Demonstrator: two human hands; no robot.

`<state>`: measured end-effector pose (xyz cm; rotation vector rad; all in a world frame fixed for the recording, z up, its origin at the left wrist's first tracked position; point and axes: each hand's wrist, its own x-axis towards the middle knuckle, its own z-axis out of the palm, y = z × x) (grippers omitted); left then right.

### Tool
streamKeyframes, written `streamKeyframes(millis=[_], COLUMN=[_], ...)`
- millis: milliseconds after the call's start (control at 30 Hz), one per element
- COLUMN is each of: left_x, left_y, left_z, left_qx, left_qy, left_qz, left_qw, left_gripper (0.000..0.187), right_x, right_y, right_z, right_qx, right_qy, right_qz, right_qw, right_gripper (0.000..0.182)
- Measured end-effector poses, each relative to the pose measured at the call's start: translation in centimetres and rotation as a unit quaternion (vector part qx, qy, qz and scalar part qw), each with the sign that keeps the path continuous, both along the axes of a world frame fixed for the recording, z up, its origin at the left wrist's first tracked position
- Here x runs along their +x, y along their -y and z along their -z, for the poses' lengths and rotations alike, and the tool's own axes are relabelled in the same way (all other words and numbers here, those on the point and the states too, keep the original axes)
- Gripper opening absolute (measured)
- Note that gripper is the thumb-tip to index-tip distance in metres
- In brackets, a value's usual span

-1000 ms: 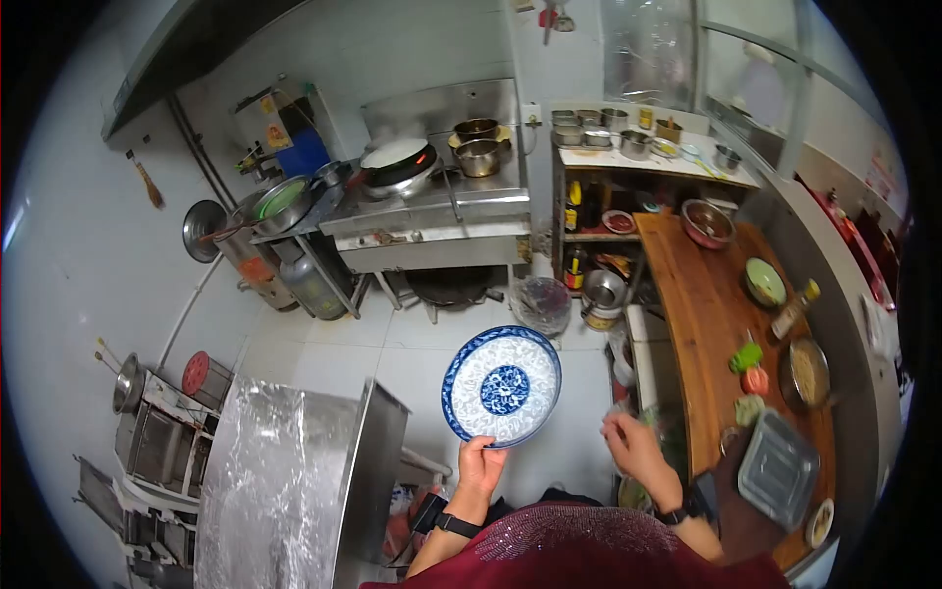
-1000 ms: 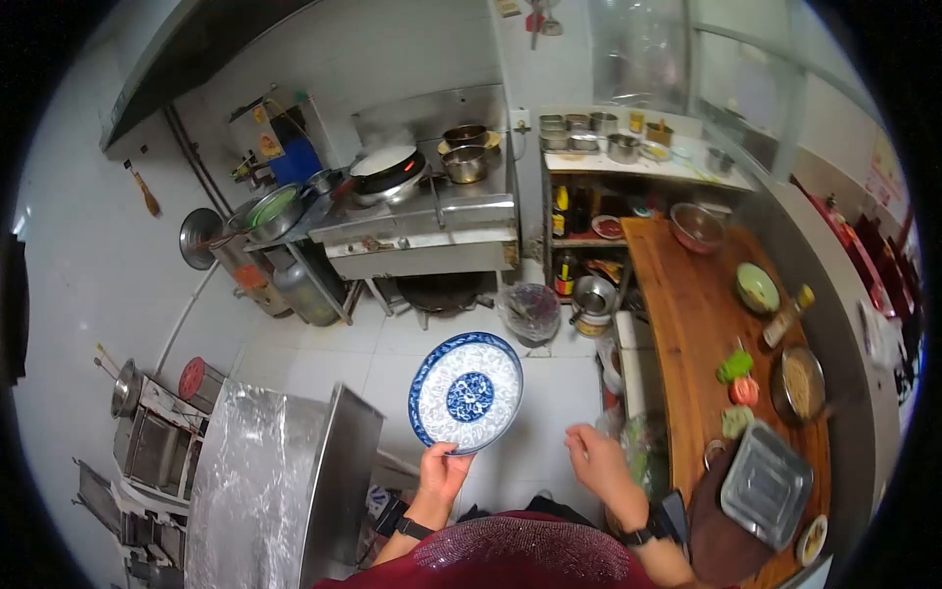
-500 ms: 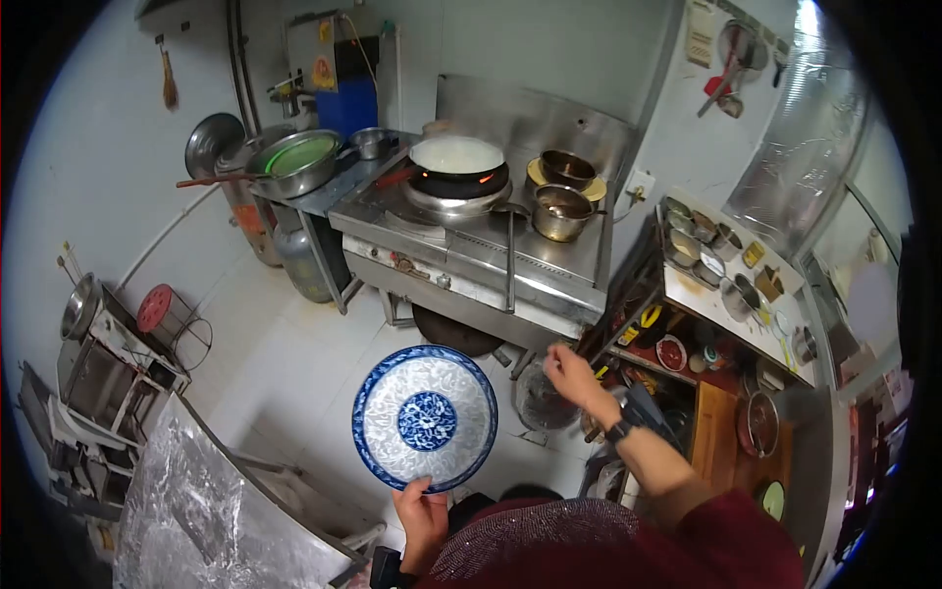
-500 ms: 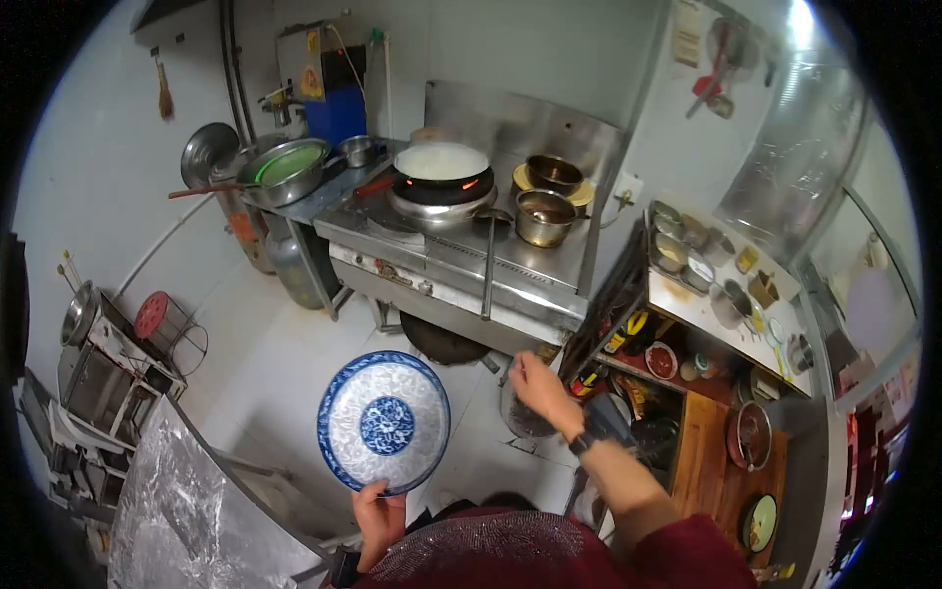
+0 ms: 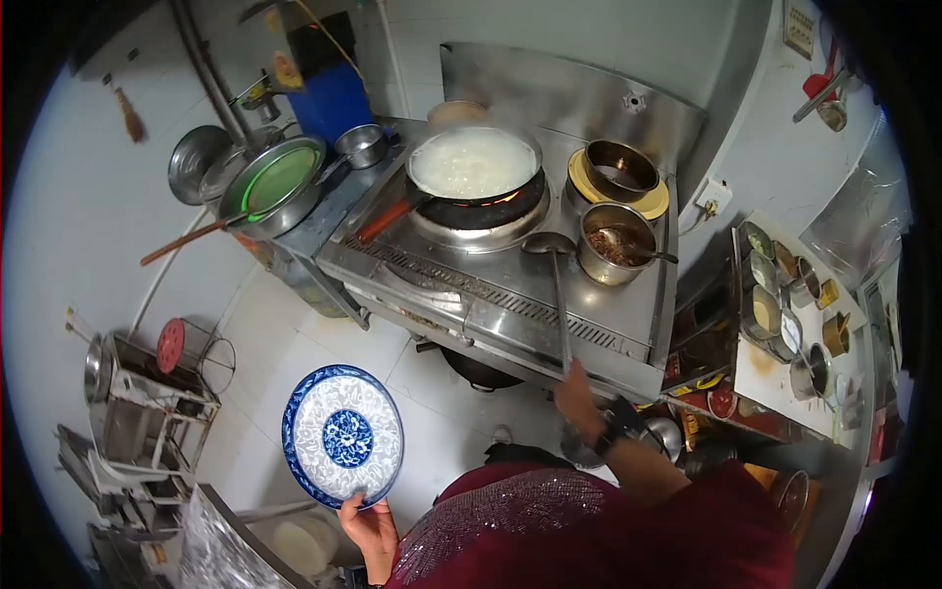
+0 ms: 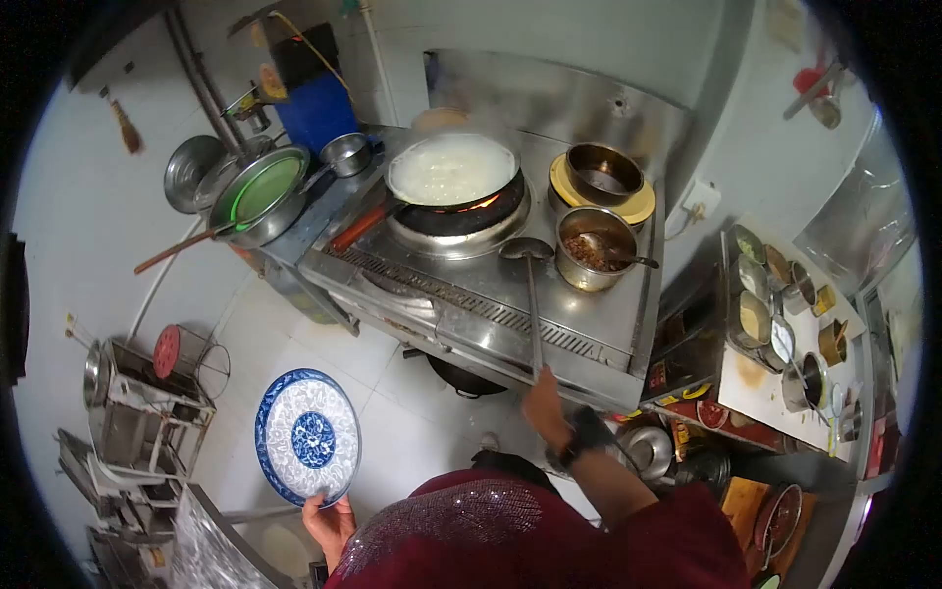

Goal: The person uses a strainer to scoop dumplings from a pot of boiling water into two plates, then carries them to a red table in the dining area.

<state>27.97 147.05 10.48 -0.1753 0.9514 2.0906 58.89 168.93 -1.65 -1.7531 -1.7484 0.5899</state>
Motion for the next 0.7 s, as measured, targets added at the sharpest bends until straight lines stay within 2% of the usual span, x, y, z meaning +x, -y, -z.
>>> streamKeyframes(millis=[33,133,200,267,333,400,433,467,500,567,700], left_x=[-1.4,-3.2,-4.4,-6.3,-8.8,-10.7,-11.7,-13.8,-15.0,-17.9,-23.9], left_y=[-1.4,-5.6,-8.8,-11.8,-14.7,-18.3,-19.9,-21.0,-22.4,-25.6,-29.9], left_z=[1.0,1.3,0.0,0.1,0.5,0.2,0.1,1.2,1.2,1.1,0.7], left_qx=[-0.002,-0.006,0.004,0.01,0.026,0.037,0.045,0.054,0.053,0.058,0.026], left_qy=[0.015,0.0,0.015,0.016,0.018,0.002,-0.012,-0.006,-0.003,0.01,0.011], left_qz=[0.009,-0.003,-0.016,-0.011,0.002,0.014,0.018,0.052,0.061,0.053,0.097], left_qw=[1.0,1.0,1.0,1.0,0.999,0.999,0.999,0.997,0.997,0.997,0.995], left_gripper=[0.041,0.044,0.045,0.046,0.048,0.047,0.046,0.046,0.046,0.048,0.05], right_x=[0.6,3.5,3.7,1.7,0.8,-0.9,-1.2,-1.5,-2.2,-3.9,-7.5], right_y=[1.1,2.8,2.5,-2.9,-9.8,-15.5,-18.2,-20.7,-22.6,-25.6,-27.8], right_z=[-4.9,-4.4,-6.7,-13.3,-14.5,-16.4,-15.8,-14.8,-14.8,-14.7,-14.0], right_qx=[-0.084,-0.068,-0.077,-0.167,-0.148,-0.107,-0.01,0.085,0.084,0.094,0.004], right_qy=[-0.077,-0.072,-0.069,-0.336,-0.368,-0.194,-0.083,0.032,0.036,0.127,0.176], right_qz=[-0.006,-0.028,0.013,0.011,-0.006,0.024,0.024,0.025,0.034,0.026,0.074], right_qw=[0.994,0.995,0.995,0.927,0.918,0.975,0.996,0.996,0.995,0.987,0.982], right_gripper=[0.049,0.046,0.04,0.035,0.034,0.031,0.03,0.029,0.029,0.026,0.021])
